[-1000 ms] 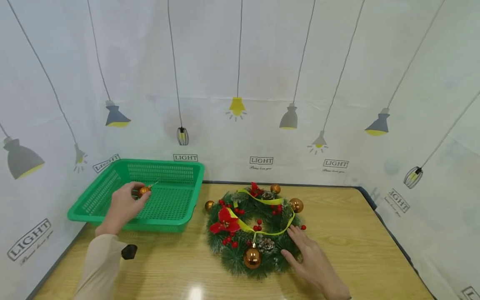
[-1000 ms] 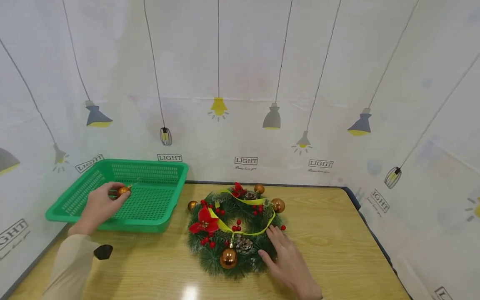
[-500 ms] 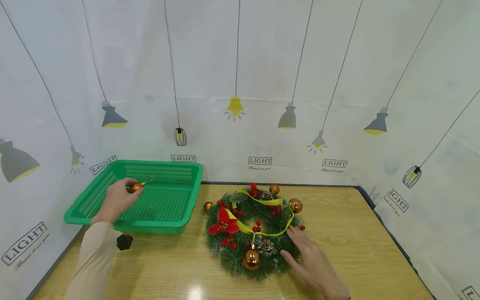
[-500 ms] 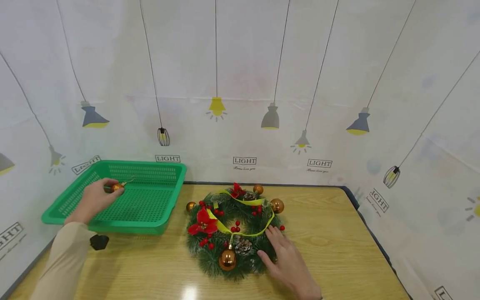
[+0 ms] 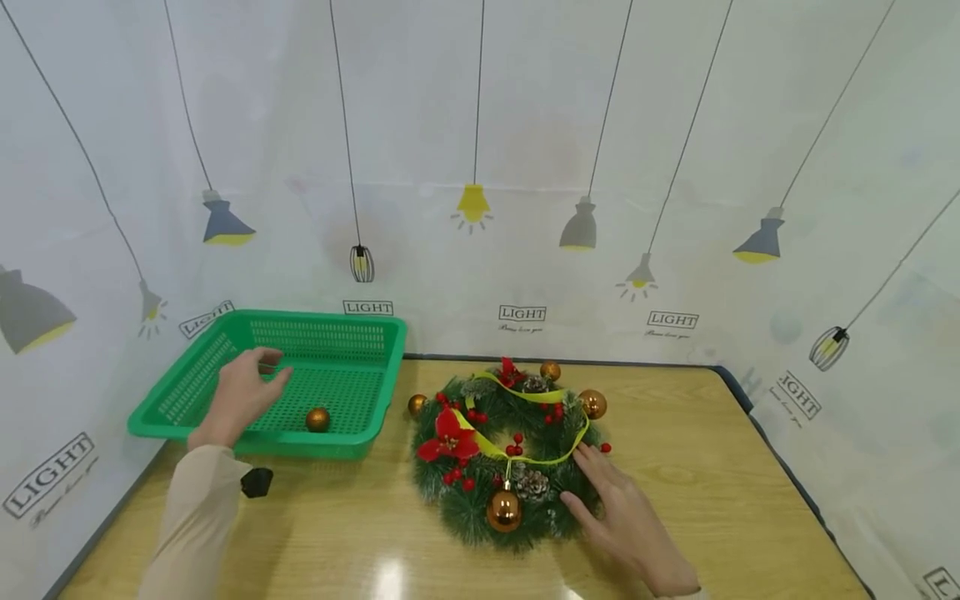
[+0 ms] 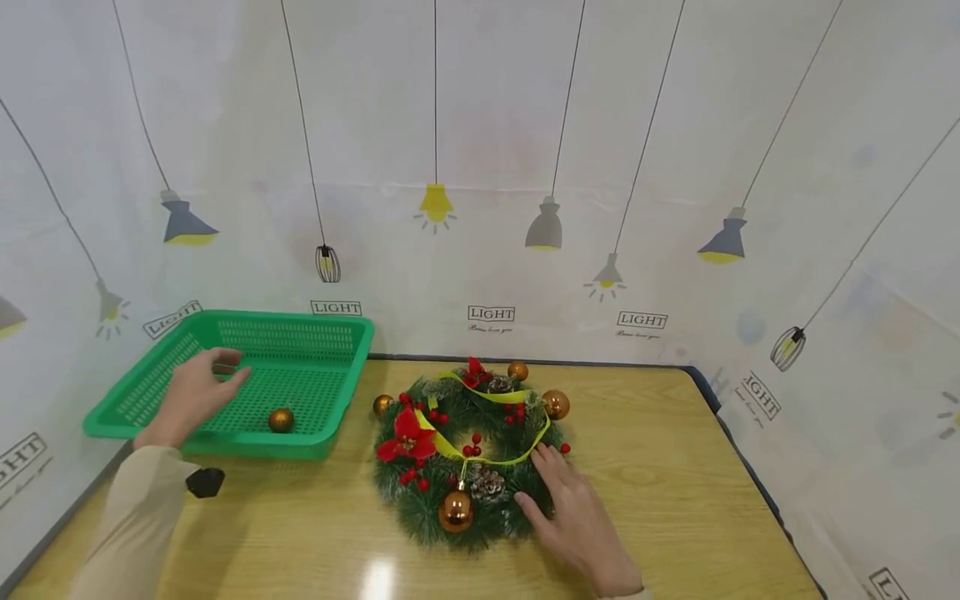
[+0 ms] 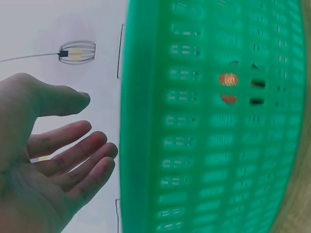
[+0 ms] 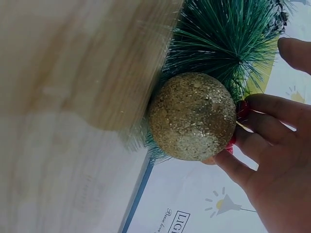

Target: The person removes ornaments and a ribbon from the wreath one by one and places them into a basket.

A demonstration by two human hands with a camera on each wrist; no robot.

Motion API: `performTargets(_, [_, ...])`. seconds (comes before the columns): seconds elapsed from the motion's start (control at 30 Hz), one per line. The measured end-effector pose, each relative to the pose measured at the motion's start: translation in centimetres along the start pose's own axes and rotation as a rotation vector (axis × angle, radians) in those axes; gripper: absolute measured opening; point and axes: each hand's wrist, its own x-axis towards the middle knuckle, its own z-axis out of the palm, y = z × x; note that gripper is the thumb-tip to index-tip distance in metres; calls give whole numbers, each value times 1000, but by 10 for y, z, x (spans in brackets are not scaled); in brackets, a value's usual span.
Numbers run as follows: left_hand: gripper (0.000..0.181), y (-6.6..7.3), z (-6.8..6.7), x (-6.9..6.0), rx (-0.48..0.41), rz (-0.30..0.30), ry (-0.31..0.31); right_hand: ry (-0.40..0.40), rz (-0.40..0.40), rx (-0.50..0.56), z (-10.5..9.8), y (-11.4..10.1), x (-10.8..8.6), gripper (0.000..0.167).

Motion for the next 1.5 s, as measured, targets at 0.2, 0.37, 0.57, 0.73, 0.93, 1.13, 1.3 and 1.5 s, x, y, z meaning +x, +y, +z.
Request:
performTargets(0.2, [44, 4, 7, -4, -32, 37, 34, 1, 0, 3, -1, -3, 1, 64])
performTargets(0.37, [41, 20, 14, -13, -88, 77, 57, 4, 1, 7, 0, -2, 1, 63])
performTargets(0.57, [36, 43, 24, -23, -112, 146, 78, -8, 17, 15, 0, -2, 1, 64])
performTargets(0.73, [34, 56, 31, -28, -120, 171, 94, -4, 11, 25, 0, -3, 1, 64])
performTargets(0.93, [30, 69, 41, -31, -136, 223, 113, 1, 5, 23, -2, -3, 2, 64])
performTargets(1.13, [29, 81, 50, -31, -142, 276, 113, 2, 8, 24, -2, -2, 1, 64])
performTargets(1.3, [29, 89, 60, -35, -123, 300, 113, -2, 1, 23, 1, -1, 0, 64])
performTargets(1.5, [31, 101, 77, -43, -145, 356, 90, -1, 9, 25, 2, -2, -1, 65])
